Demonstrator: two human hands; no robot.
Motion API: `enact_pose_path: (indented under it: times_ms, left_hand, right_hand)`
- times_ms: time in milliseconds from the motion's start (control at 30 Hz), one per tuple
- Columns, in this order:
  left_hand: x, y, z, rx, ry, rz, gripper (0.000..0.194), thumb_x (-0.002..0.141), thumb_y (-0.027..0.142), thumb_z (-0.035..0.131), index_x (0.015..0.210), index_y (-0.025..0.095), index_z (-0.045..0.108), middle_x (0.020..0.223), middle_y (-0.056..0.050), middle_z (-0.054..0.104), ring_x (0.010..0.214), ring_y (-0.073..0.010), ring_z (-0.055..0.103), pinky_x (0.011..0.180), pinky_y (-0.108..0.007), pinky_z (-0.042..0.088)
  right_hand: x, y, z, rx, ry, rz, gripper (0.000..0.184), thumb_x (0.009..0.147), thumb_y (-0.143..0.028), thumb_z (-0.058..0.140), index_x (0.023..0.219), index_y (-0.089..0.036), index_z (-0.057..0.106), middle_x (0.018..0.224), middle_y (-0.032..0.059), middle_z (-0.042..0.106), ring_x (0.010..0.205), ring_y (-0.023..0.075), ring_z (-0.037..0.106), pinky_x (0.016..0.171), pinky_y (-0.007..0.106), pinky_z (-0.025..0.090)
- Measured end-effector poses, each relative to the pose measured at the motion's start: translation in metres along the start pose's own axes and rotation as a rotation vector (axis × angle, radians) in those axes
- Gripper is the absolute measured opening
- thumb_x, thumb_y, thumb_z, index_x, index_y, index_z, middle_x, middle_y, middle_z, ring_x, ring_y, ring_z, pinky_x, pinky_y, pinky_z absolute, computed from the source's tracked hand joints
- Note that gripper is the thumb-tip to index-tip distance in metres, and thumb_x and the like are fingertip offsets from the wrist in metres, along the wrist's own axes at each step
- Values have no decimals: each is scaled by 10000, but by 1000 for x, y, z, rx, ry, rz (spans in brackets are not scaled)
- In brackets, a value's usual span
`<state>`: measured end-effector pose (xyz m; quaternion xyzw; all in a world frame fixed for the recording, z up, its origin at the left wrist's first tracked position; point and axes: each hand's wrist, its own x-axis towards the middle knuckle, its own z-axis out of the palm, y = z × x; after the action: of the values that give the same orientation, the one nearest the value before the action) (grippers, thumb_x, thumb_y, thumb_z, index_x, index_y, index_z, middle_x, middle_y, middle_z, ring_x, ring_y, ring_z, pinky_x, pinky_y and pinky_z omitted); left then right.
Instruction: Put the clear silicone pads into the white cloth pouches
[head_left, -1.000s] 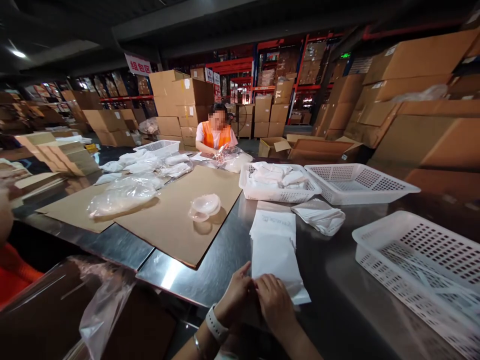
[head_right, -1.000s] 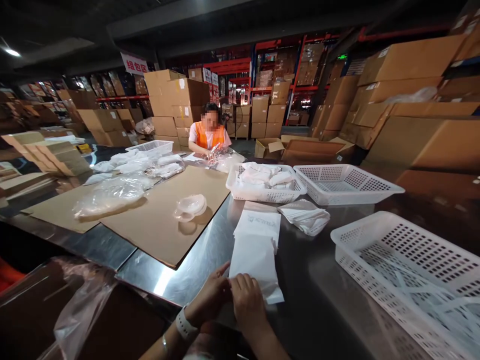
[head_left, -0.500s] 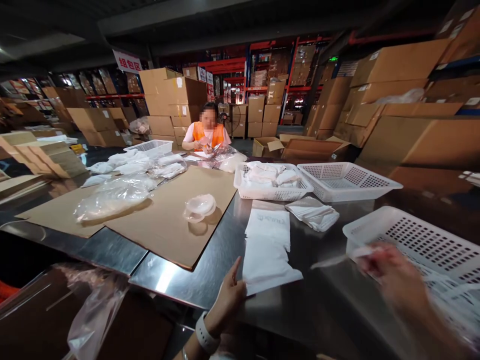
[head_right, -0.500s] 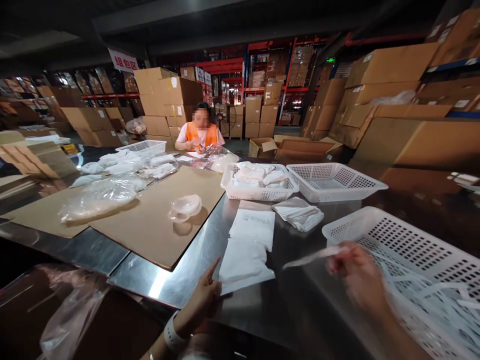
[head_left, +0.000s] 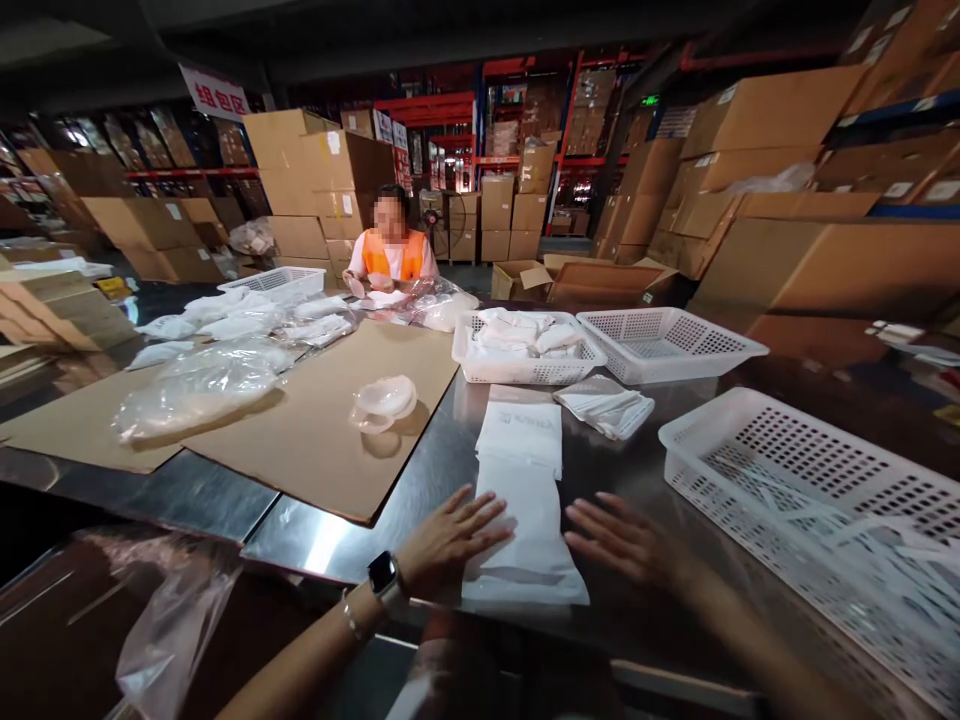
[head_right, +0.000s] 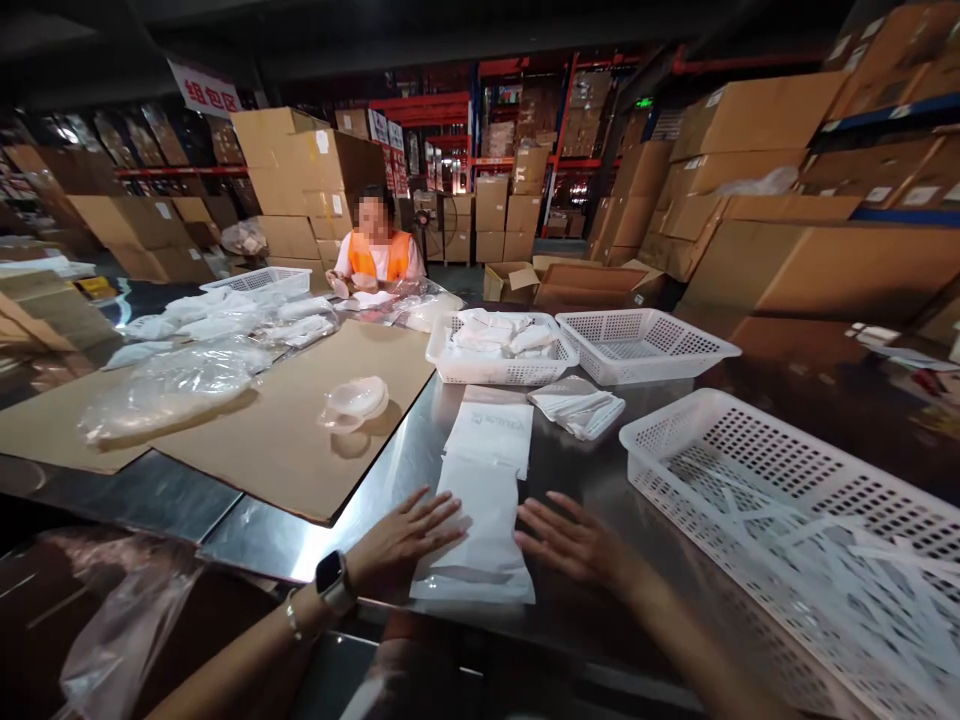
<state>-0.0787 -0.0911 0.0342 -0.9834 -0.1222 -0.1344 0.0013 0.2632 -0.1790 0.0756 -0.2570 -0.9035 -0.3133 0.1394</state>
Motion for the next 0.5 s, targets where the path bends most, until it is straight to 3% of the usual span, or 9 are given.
enact_pose_path:
  times_ms: [100,200,267,367,433,500]
  left_hand:
    - [11,-9,12,-51,-52,172,538,957,175,405,1479,181,278,1520,-80,315,1434,-212,196,1195,-446,148]
    - [14,-11,15,-193,-23,186,456,990,190,336,1446,174,349,1485,-73,383,1420,-191,241,1197,-421,146]
    - [18,-9,3,-345,49,146,426,990,203,329,1407,171,409,1441,-84,448,1385,-194,324,1185,-416,190]
    - [31,1,-32,-631,221,-1,373,989,270,323,1268,145,537,1262,-119,600,1188,-208,541,1069,-375,379]
    - [43,8,-54,-797,283,-157,413,1000,365,292,1002,130,632,959,-92,672,876,-178,617,840,-302,491]
    - [54,12,-67,-947,290,-298,521,995,473,271,755,130,582,707,-31,580,639,-124,508,624,-240,446]
  right_hand:
    - [18,-34,35,35,41,-52,290,970,-136,426,1182,-164,622,1275,72,608,1269,202,483,1091,446,378]
    - [19,-49,44,112,115,32,265,959,-129,439,1140,-154,631,1246,86,625,1281,203,471,1088,437,382]
    - [20,-48,35,194,170,150,311,985,-175,366,1177,-149,609,1231,103,632,1278,218,475,1068,455,401]
    - [33,-34,3,346,257,428,363,1005,-275,312,1137,-172,634,1101,91,691,1143,206,590,1010,403,461]
    - [49,-19,-23,443,248,683,346,990,-334,375,960,-190,689,925,64,722,914,185,674,858,316,536]
    - [64,-4,-43,554,143,934,432,964,-432,409,728,-186,674,702,41,685,658,173,650,617,262,534]
